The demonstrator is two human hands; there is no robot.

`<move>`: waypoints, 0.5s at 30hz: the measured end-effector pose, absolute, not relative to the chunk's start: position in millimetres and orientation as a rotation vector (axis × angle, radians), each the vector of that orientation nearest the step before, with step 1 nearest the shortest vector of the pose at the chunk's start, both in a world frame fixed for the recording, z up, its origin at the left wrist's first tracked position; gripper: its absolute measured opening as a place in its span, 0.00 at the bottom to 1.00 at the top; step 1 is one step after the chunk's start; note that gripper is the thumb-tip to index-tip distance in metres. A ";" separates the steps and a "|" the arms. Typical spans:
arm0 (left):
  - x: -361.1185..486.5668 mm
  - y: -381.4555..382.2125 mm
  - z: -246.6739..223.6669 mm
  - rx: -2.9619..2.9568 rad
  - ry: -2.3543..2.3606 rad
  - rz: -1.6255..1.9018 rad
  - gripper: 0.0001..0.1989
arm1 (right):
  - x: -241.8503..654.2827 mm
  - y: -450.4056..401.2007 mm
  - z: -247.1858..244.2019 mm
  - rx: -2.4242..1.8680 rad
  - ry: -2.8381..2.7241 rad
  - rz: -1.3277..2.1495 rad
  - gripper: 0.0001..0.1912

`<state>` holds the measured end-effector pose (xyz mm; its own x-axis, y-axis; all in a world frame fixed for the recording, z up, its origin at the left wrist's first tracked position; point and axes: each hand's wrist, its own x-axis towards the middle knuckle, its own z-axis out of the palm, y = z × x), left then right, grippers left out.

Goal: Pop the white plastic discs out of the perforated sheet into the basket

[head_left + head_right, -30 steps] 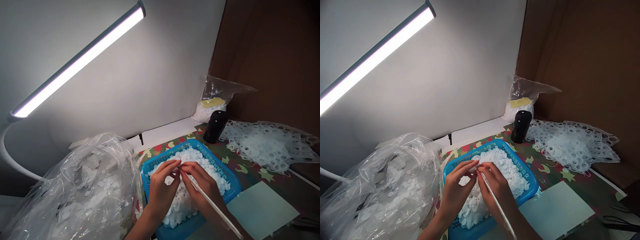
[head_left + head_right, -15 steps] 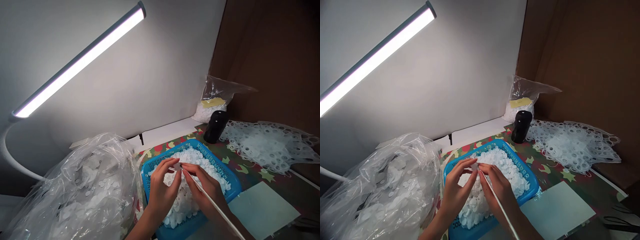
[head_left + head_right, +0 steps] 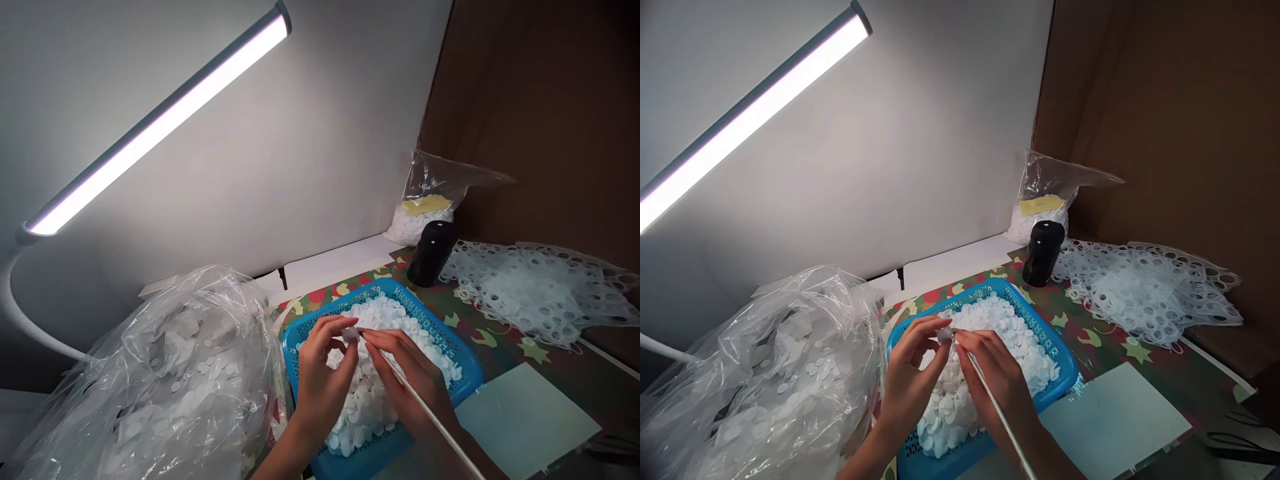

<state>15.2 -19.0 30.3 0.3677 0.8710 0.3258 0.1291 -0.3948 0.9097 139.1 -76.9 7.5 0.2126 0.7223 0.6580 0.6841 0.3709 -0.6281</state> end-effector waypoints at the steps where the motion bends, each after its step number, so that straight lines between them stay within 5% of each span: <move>1: 15.3 -18.9 30.5 1.774 0.880 1.091 0.12 | 140.2 -77.1 7.4 -1.336 -1.483 0.041 0.12; 15: 14.6 -18.8 34.0 1.619 0.852 1.085 0.10 | 144.8 -78.1 10.0 -1.266 -1.548 0.031 0.14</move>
